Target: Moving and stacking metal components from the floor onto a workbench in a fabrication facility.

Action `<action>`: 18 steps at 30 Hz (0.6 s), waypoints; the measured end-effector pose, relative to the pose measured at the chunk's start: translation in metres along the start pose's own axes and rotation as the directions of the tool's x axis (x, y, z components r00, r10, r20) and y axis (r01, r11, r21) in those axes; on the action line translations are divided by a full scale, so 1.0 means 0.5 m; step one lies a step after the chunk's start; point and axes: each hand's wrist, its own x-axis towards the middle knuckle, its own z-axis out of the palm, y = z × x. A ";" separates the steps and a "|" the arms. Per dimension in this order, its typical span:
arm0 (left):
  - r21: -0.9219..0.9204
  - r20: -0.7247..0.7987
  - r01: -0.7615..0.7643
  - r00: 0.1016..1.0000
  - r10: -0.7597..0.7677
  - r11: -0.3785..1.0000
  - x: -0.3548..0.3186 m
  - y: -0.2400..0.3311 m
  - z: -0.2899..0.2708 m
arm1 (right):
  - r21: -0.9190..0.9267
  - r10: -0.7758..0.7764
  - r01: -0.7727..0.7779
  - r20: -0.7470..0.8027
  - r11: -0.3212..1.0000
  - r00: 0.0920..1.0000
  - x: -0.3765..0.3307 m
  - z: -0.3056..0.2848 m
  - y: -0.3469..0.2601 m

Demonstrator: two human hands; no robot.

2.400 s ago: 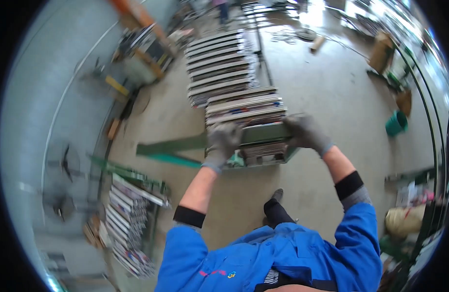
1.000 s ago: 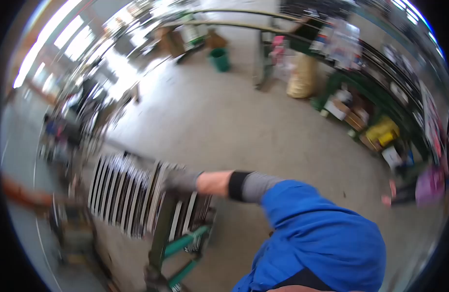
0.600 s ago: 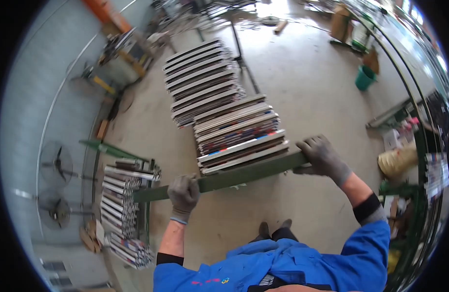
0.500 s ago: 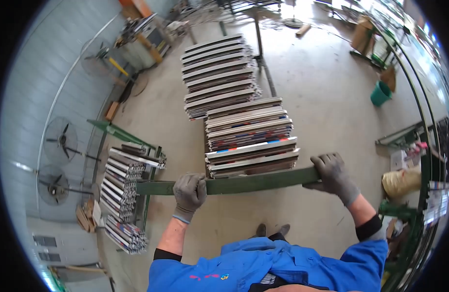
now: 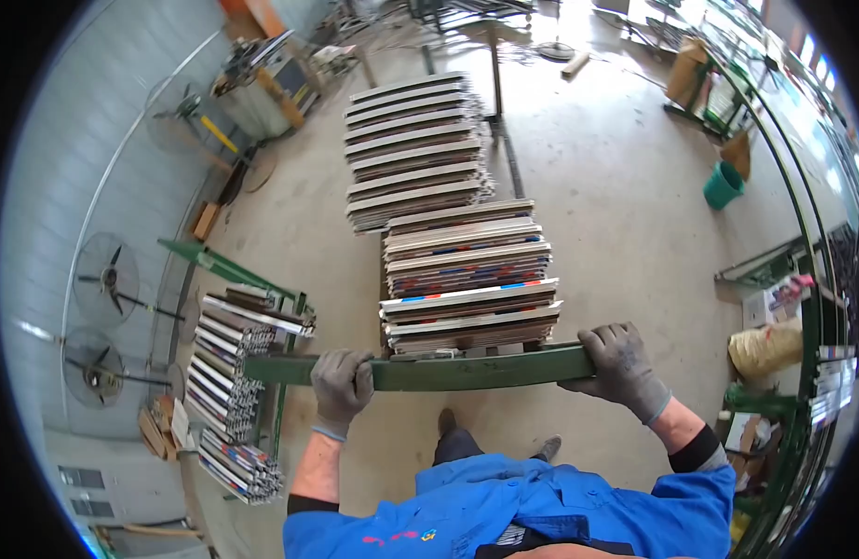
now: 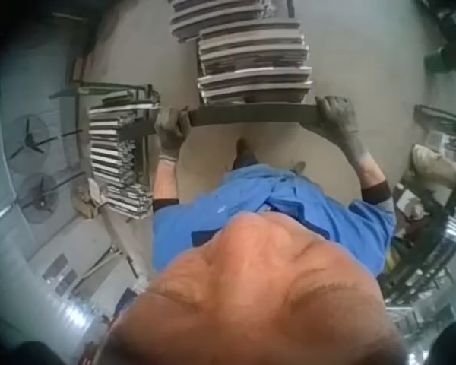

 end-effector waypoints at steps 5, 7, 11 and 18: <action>-0.048 0.011 -0.001 1.000 0.001 0.999 0.003 -0.097 -0.041 | -0.002 0.017 -0.017 -0.051 1.000 0.999 0.028 0.040 -0.096; -0.017 0.015 -0.054 0.998 0.054 0.998 0.017 -0.167 -0.088 | -0.007 0.032 -0.033 -0.044 0.999 0.999 0.080 0.028 -0.155; -0.059 0.004 -0.072 0.997 0.072 0.996 0.043 -0.302 -0.102 | -0.008 0.036 -0.037 -0.083 0.999 0.996 0.176 0.047 -0.223; -0.115 0.050 -0.025 0.998 0.031 0.993 0.170 -0.511 -0.108 | 0.014 0.090 -0.089 -0.113 0.996 0.989 0.388 0.068 -0.276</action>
